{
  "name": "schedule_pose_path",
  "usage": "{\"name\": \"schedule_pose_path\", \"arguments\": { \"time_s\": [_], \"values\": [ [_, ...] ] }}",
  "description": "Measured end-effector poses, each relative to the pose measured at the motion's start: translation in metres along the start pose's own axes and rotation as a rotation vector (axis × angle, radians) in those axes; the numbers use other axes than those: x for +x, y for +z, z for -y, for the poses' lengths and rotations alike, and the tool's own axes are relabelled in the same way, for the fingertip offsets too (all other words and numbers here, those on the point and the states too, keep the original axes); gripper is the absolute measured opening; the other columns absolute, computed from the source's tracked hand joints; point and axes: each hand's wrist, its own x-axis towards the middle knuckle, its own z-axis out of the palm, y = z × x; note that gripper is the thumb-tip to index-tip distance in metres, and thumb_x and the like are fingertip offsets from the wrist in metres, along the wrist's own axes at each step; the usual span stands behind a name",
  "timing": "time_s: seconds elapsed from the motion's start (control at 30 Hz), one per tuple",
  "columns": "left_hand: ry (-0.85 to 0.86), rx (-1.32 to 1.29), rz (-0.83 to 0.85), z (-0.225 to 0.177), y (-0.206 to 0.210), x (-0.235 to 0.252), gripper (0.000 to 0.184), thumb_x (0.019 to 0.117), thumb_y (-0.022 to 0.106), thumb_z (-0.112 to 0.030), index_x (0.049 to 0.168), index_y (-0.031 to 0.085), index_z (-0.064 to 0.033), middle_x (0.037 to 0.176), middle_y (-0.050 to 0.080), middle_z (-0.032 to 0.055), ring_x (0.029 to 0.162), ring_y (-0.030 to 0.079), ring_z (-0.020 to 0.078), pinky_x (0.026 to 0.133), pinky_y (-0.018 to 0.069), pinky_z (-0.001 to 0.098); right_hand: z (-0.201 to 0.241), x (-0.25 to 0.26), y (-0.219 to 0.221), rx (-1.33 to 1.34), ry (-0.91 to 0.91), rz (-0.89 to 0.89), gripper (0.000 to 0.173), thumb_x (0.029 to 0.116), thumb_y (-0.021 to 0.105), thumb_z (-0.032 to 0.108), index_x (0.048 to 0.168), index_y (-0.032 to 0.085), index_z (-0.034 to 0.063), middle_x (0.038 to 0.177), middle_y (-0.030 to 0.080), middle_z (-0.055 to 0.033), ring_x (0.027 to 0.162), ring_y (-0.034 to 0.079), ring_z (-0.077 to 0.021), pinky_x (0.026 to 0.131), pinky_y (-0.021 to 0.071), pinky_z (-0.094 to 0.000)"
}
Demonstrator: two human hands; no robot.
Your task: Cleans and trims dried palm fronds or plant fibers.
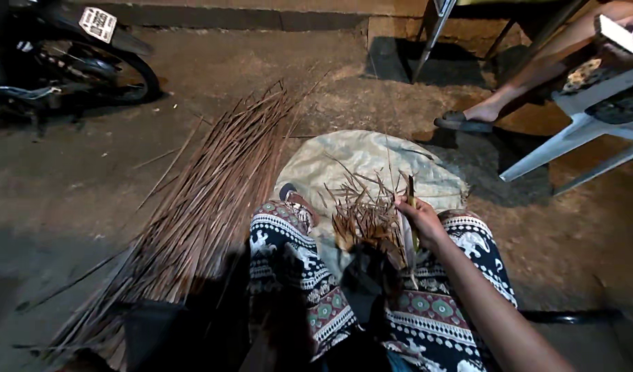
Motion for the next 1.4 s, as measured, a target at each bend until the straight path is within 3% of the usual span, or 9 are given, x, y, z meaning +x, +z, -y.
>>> {"name": "schedule_pose_path", "arguments": {
  "time_s": [0.13, 0.17, 0.23, 0.3, 0.43, 0.67, 0.83, 1.03, 1.4],
  "values": [
    [0.253, 0.418, -0.17, 0.028, 0.042, 0.04, 0.018, 0.0997, 0.061, -0.023, 0.107, 0.076, -0.0163, 0.115, 0.075, -0.0024, 0.117, 0.068, 0.0191, 0.107, 0.0485, 0.049, -0.001, 0.0, -0.004, -0.024, -0.015, -0.007, 0.007, 0.1017, 0.057, 0.003, 0.102, 0.064, 0.0004, 0.078, 0.065, 0.0015, 0.063, 0.059, -0.0024, 0.06, 0.051, -0.0182],
    [0.277, 0.412, -0.077, 0.028, 0.056, 0.054, 0.014, 0.0944, 0.067, -0.016, 0.102, 0.079, -0.012, 0.109, 0.077, 0.0022, 0.113, 0.07, 0.0242, 0.108, 0.044, 0.0598, -0.001, -0.002, -0.006, -0.034, -0.018, -0.012, 0.007, 0.1014, 0.057, 0.002, 0.102, 0.064, 0.0005, 0.077, 0.065, 0.0018, 0.063, 0.059, -0.0019, 0.06, 0.0509, -0.0176],
    [0.111, 0.344, 0.432, 0.007, 0.073, 0.08, 0.016, 0.0971, 0.063, -0.002, 0.105, 0.076, 0.0006, 0.111, 0.074, 0.0163, 0.119, 0.065, 0.0374, 0.115, 0.0312, 0.0682, -0.001, -0.007, -0.01, -0.043, -0.025, -0.015, 0.008, 0.1016, 0.057, 0.001, 0.102, 0.064, -0.0001, 0.078, 0.066, 0.0018, 0.063, 0.059, -0.0018, 0.06, 0.0503, -0.0174],
    [0.03, 0.326, 0.884, -0.011, 0.088, 0.11, 0.021, 0.0996, 0.057, 0.0, 0.113, 0.073, 0.003, 0.116, 0.07, 0.0246, 0.12, 0.061, 0.0453, 0.111, 0.0354, 0.0679, 0.0, -0.012, -0.012, -0.03, -0.036, -0.027, 0.009, 0.1017, 0.056, 0.001, 0.101, 0.065, -0.001, 0.078, 0.067, 0.0006, 0.063, 0.06, -0.0029, 0.06, 0.0514, -0.018],
    [-0.061, 0.435, 1.261, -0.029, 0.101, 0.145, 0.026, 0.1012, 0.057, -0.007, 0.123, 0.068, 0.0036, 0.127, 0.064, 0.0289, 0.123, 0.059, 0.0491, 0.099, 0.0437, 0.0699, 0.0, -0.018, -0.015, 0.014, -0.057, -0.054, 0.009, 0.1014, 0.057, 0.0, 0.1, 0.065, -0.002, 0.076, 0.067, 0.0003, 0.062, 0.06, -0.0033, 0.06, 0.0511, -0.0177],
    [0.042, 0.573, 1.256, -0.047, 0.108, 0.146, 0.024, 0.1007, 0.056, -0.003, 0.117, 0.066, 0.0102, 0.125, 0.065, 0.0294, 0.121, 0.06, 0.0479, 0.099, 0.0448, 0.067, -0.001, -0.017, -0.015, 0.002, -0.056, -0.048, 0.008, 0.101, 0.058, 0.001, 0.1, 0.065, -0.0015, 0.074, 0.065, 0.0002, 0.06, 0.058, -0.0036, 0.058, 0.0491, -0.0184],
    [0.036, 0.532, 1.339, -0.039, 0.089, 0.161, 0.029, 0.0993, 0.059, -0.007, 0.127, 0.069, -0.0027, 0.128, 0.066, 0.025, 0.122, 0.06, 0.046, 0.098, 0.0451, 0.0677, -0.001, -0.016, -0.017, -0.015, -0.077, -0.03, 0.007, 0.1002, 0.06, 0.002, 0.099, 0.066, -0.0015, 0.076, 0.064, -0.0012, 0.063, 0.058, -0.005, 0.061, 0.0499, -0.0205],
    [0.257, 0.676, 1.357, -0.048, 0.117, 0.157, 0.027, 0.0986, 0.058, -0.001, 0.123, 0.064, 0.0087, 0.129, 0.064, 0.0281, 0.122, 0.059, 0.0463, 0.099, 0.045, 0.0645, -0.002, -0.01, -0.019, 0.002, -0.09, -0.028, 0.008, 0.0998, 0.061, 0.002, 0.1, 0.067, -0.0024, 0.076, 0.065, -0.0016, 0.063, 0.057, -0.0049, 0.06, 0.0487, -0.0204],
    [0.254, 0.392, 1.006, -0.027, 0.088, 0.172, 0.028, 0.1039, 0.056, -0.014, 0.12, 0.07, 0.0042, 0.124, 0.067, 0.0269, 0.121, 0.061, 0.0463, 0.102, 0.0416, 0.0664, 0.005, -0.015, -0.015, 0.02, -0.077, -0.038, 0.007, 0.0995, 0.06, 0.001, 0.1, 0.067, -0.0022, 0.075, 0.066, -0.0017, 0.062, 0.06, -0.0052, 0.061, 0.0513, -0.0209]
  ]
}}
